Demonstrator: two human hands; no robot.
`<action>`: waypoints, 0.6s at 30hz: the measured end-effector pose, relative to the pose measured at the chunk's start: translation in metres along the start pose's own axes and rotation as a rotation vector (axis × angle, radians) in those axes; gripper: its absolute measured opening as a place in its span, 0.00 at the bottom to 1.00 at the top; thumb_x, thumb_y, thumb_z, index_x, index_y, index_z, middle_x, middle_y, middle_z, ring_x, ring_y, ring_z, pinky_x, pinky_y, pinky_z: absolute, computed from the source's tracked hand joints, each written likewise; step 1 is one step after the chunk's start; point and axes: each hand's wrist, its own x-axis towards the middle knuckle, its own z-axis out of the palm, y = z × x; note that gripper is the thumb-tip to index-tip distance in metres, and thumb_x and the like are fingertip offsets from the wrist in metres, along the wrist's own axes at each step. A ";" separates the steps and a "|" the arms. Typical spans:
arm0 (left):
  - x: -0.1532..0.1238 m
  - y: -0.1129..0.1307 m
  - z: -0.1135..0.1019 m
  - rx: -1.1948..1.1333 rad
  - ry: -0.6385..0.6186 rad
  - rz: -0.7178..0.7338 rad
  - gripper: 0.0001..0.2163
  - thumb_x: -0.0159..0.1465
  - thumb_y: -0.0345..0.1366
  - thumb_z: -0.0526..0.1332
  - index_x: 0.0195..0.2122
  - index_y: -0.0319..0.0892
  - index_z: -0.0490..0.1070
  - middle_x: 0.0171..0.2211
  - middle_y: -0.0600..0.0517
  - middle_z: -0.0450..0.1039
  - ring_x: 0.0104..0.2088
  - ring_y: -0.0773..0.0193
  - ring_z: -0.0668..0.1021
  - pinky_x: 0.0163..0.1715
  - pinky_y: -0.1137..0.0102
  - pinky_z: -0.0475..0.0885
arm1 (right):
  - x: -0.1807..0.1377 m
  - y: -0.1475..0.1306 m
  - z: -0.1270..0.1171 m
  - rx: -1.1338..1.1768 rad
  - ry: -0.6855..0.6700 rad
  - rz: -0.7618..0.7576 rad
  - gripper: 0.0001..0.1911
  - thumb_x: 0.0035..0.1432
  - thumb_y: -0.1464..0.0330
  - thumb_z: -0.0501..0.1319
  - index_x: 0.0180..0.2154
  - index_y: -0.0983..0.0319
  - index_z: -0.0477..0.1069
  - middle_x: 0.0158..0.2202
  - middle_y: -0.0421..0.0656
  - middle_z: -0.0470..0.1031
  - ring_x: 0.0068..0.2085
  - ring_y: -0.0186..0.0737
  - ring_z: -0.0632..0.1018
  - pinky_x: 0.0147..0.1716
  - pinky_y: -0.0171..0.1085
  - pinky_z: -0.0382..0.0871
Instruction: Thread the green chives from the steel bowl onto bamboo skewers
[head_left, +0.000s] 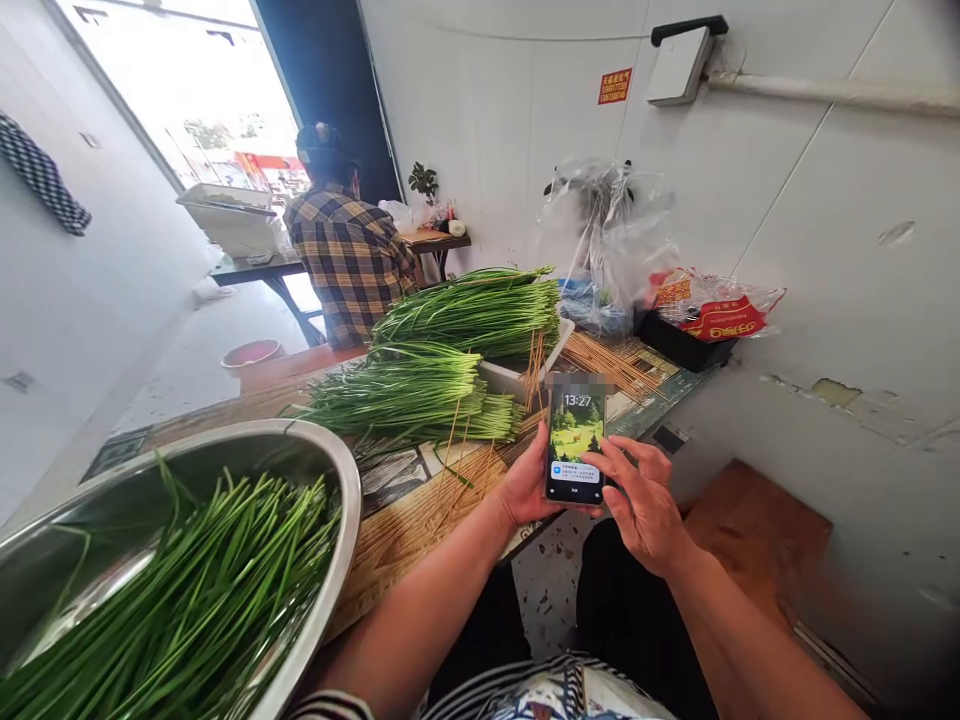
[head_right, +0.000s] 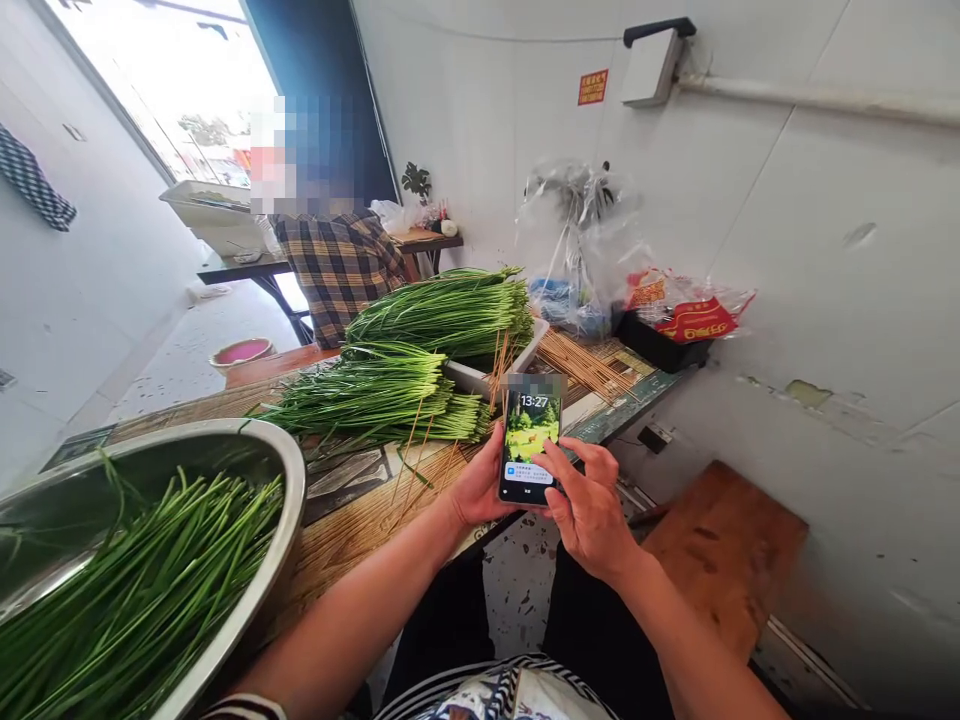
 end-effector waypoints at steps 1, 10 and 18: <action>0.001 0.000 -0.002 -0.001 -0.015 -0.003 0.35 0.62 0.60 0.39 0.57 0.39 0.63 0.47 0.37 0.74 0.41 0.49 0.79 0.39 0.51 0.72 | -0.001 0.001 0.000 0.002 -0.005 -0.001 0.29 0.63 0.71 0.50 0.64 0.59 0.49 0.51 0.45 0.74 0.58 0.50 0.63 0.56 0.55 0.52; 0.000 0.000 -0.001 -0.008 -0.047 0.000 0.35 0.62 0.60 0.38 0.57 0.39 0.63 0.47 0.37 0.74 0.41 0.48 0.79 0.40 0.49 0.72 | 0.002 0.005 0.001 0.012 0.002 -0.027 0.27 0.64 0.71 0.49 0.64 0.59 0.51 0.51 0.46 0.74 0.57 0.49 0.64 0.55 0.55 0.52; -0.001 0.001 0.003 0.013 -0.031 -0.003 0.36 0.62 0.61 0.39 0.58 0.39 0.63 0.47 0.37 0.73 0.41 0.47 0.79 0.39 0.49 0.72 | 0.001 0.005 0.001 0.030 -0.006 -0.029 0.29 0.63 0.73 0.49 0.64 0.60 0.49 0.49 0.46 0.75 0.58 0.49 0.64 0.55 0.54 0.53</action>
